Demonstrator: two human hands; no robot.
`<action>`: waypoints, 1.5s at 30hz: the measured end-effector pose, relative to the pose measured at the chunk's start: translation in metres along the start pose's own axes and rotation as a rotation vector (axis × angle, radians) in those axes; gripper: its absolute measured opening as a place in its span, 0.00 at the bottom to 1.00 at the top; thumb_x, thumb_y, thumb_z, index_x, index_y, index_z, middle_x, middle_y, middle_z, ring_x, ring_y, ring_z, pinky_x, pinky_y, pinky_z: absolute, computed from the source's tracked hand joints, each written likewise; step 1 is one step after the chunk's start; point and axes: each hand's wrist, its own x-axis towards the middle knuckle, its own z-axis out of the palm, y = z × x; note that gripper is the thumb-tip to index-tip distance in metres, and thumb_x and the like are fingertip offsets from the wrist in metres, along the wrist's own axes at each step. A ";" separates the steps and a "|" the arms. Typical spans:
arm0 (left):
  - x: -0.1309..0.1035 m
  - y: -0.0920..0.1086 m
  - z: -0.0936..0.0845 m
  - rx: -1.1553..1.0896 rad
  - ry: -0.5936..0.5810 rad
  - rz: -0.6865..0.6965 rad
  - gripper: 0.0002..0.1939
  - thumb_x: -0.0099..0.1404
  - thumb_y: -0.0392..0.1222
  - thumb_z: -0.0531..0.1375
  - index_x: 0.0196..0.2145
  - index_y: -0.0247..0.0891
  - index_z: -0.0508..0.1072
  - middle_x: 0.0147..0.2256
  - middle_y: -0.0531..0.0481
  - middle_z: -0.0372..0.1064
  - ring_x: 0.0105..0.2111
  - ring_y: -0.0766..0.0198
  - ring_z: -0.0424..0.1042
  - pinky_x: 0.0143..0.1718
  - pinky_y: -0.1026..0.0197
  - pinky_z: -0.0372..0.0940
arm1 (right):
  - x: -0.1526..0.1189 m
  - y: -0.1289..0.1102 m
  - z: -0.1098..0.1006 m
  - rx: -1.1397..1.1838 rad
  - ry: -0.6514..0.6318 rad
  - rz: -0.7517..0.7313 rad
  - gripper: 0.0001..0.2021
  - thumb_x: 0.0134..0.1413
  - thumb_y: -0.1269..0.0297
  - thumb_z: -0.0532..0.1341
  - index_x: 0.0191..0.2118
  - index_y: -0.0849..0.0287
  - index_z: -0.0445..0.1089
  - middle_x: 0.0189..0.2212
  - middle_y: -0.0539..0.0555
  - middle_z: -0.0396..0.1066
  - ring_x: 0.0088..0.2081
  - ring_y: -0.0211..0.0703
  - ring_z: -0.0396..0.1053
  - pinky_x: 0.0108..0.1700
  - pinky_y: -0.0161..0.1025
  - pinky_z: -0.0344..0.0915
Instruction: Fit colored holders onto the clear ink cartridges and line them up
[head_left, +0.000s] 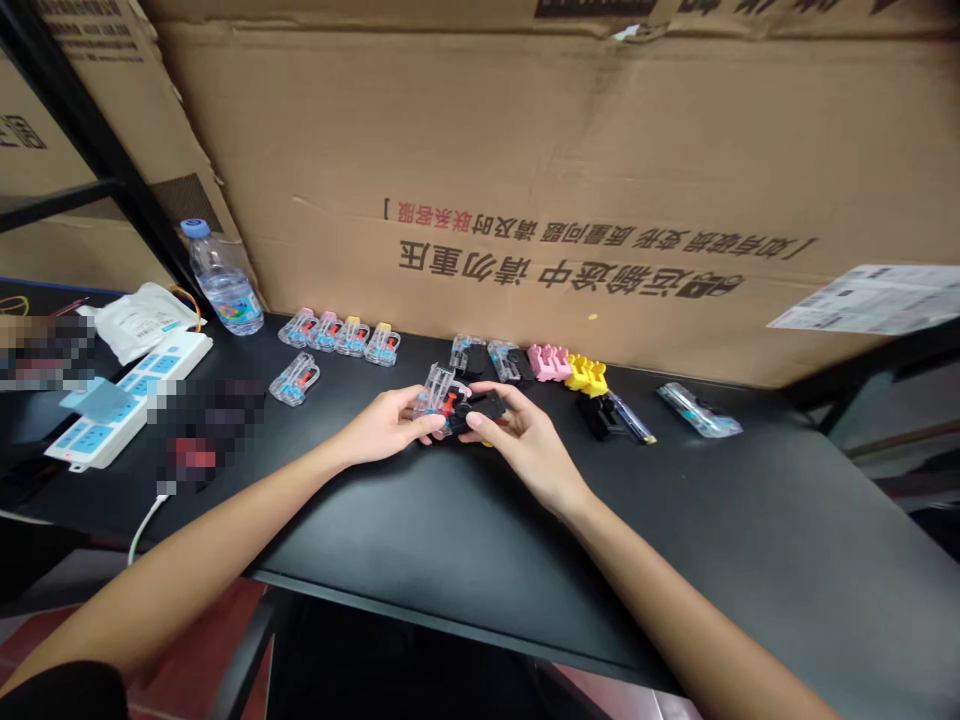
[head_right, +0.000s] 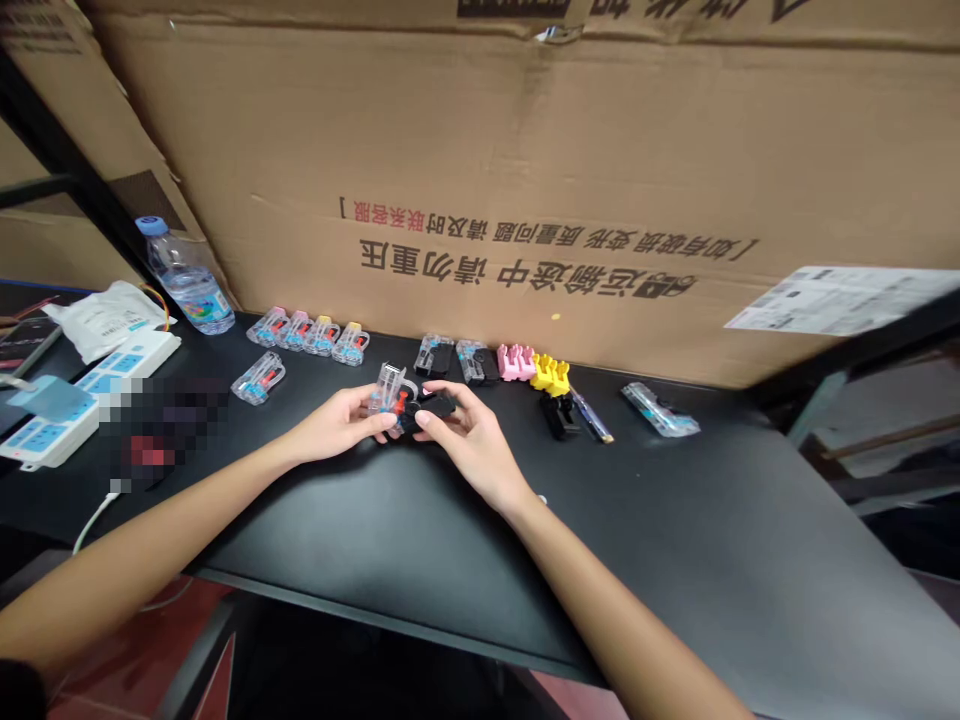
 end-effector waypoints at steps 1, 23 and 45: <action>0.000 -0.001 0.001 0.011 0.014 0.006 0.25 0.69 0.58 0.70 0.50 0.34 0.76 0.40 0.42 0.81 0.38 0.58 0.81 0.43 0.55 0.77 | 0.000 0.000 0.000 -0.002 -0.006 0.001 0.29 0.56 0.44 0.76 0.57 0.53 0.73 0.44 0.54 0.81 0.39 0.48 0.83 0.53 0.54 0.83; -0.002 -0.009 0.004 -0.057 0.058 -0.071 0.25 0.65 0.54 0.74 0.48 0.31 0.79 0.40 0.38 0.85 0.41 0.54 0.86 0.45 0.55 0.80 | -0.005 0.012 0.009 -0.087 0.043 -0.046 0.27 0.57 0.43 0.74 0.54 0.54 0.71 0.45 0.55 0.82 0.39 0.49 0.84 0.50 0.50 0.83; -0.005 -0.001 0.003 -0.031 -0.004 -0.098 0.23 0.64 0.53 0.74 0.47 0.32 0.79 0.38 0.39 0.85 0.37 0.56 0.86 0.44 0.56 0.79 | 0.001 0.007 -0.002 -0.131 -0.066 -0.004 0.27 0.57 0.44 0.74 0.54 0.55 0.75 0.59 0.60 0.77 0.39 0.48 0.84 0.51 0.54 0.84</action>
